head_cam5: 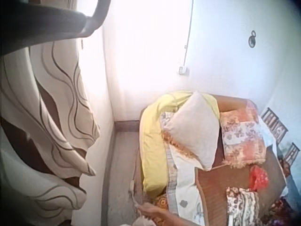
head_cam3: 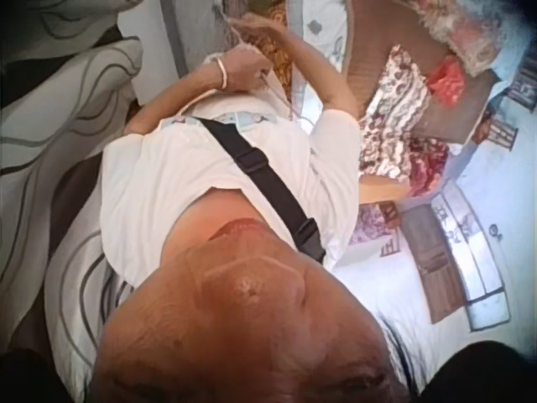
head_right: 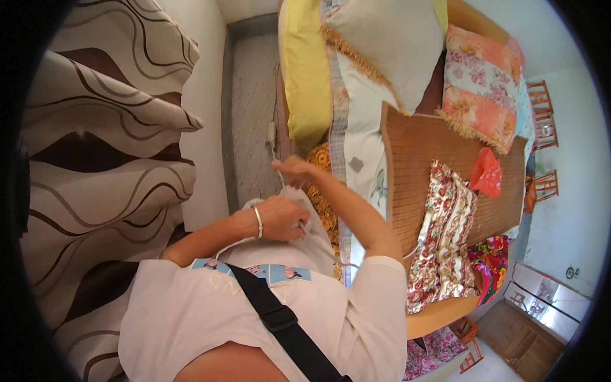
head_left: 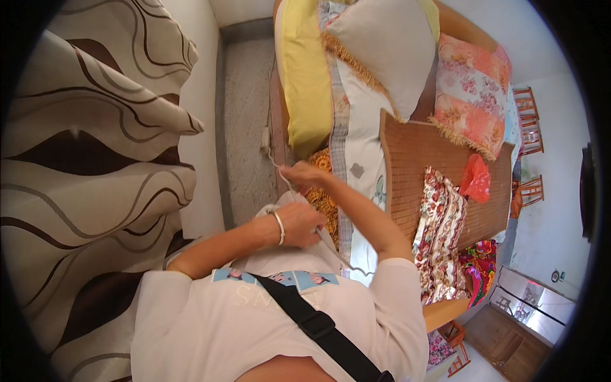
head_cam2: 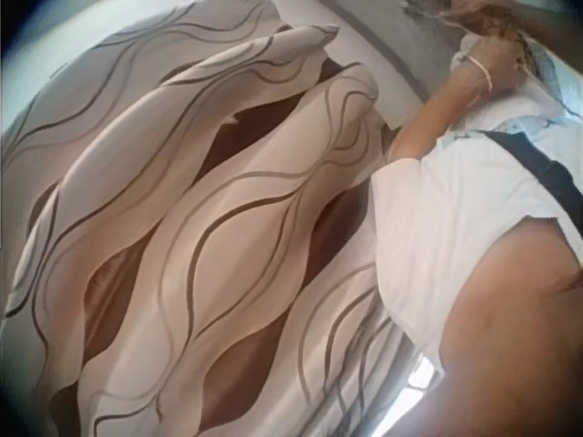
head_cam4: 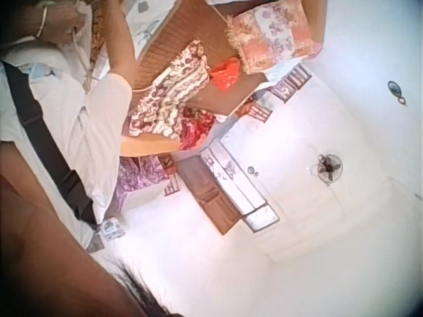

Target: The person retrieves a broom and dustpan from a storage area and proceeds to sweep the floor of a bedroom. They move a wooden chair to access the area underneath it and sweep around the bed and other furniture. The person also handles a power strip and plugs it into a wall socket.

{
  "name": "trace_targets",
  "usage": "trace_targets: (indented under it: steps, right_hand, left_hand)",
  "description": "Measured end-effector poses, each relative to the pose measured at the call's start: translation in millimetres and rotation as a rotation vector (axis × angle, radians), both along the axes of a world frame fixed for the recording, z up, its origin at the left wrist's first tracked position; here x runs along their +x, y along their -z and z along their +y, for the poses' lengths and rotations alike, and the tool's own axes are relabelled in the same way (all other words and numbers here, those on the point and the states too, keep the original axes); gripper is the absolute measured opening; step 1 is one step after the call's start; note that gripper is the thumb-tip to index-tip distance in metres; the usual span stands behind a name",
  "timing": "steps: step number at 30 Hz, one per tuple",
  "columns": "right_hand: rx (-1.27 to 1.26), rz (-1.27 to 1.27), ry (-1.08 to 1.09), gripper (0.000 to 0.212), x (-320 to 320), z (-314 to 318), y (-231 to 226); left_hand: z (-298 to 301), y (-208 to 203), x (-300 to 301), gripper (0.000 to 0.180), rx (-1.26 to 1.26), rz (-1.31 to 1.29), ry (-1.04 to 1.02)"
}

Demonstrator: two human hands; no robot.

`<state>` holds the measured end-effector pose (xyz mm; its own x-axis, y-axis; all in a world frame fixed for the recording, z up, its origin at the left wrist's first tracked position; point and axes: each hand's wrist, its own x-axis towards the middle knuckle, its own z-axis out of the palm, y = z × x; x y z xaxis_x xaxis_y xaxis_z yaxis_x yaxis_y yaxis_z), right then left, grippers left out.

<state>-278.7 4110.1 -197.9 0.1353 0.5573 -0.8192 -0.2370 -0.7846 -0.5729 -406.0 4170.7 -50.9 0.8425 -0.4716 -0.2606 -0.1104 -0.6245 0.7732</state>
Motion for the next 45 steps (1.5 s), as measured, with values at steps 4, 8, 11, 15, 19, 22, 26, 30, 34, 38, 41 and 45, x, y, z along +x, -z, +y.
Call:
trace_targets:
  steps: [4, 8, 11, 15, 19, 22, 26, 30, 34, 38, 41, 45]
  right_hand:
    - [-0.029, 0.171, 0.207, 0.04, -32.5, 40.3, 52.0]
    - [-0.029, 0.239, 0.405, 0.026, -25.7, 76.1, 66.9]
    - [0.122, 0.229, 0.32, 0.021, 3.3, 97.5, 37.4]
    - [0.313, 0.214, 0.156, 0.016, 43.1, 114.8, -56.4]
    - [0.505, 0.287, 0.035, 0.025, 77.6, 117.8, -121.3]
    - [0.665, 0.177, -0.031, 0.028, 102.8, 108.2, -171.0]
    - [0.918, -0.007, -0.091, 0.03, 143.0, 70.2, -251.1]
    - [0.775, -0.391, 0.158, 0.028, 157.3, -6.4, -363.5]
    - [1.314, -0.781, 0.381, 0.019, 190.4, -129.3, -395.8]
    - [1.022, -1.088, 0.7, 0.025, 219.5, -247.3, -420.4]
    - [0.544, -1.471, 0.877, 0.027, 223.4, -329.1, -382.6]
    - [-0.055, -1.692, 0.776, 0.027, 219.6, -364.7, -303.0]
  left_hand:
    - [9.5, -16.6, -0.6, 0.013, -0.021, -0.027, -0.036]
    - [29.7, -27.8, 2.6, 0.025, -0.096, -0.024, -0.089]
    - [58.5, -22.3, -0.8, 0.043, -0.387, -0.237, -0.311]
    - [125.2, 7.2, -8.9, 0.039, -0.693, 0.149, -0.656]
    - [190.2, 87.5, -20.3, 0.033, -1.281, 0.579, -0.911]
    - [197.2, 120.3, -2.7, 0.032, -1.657, 0.74, -1.204]
    - [206.5, 181.7, 36.1, 0.034, -1.431, 0.923, -1.292]
    - [217.8, 242.9, 84.5, 0.037, -1.361, 0.948, -1.305]
    - [199.5, 204.1, 159.0, 0.052, -1.278, 0.673, -1.272]
    - [186.8, 198.7, 228.9, 0.068, -1.307, 0.551, -0.945]
    - [163.4, 195.7, 267.1, 0.067, -1.031, 0.564, -0.785]
    - [139.5, 198.7, 285.5, 0.066, -0.756, 0.64, -0.604]
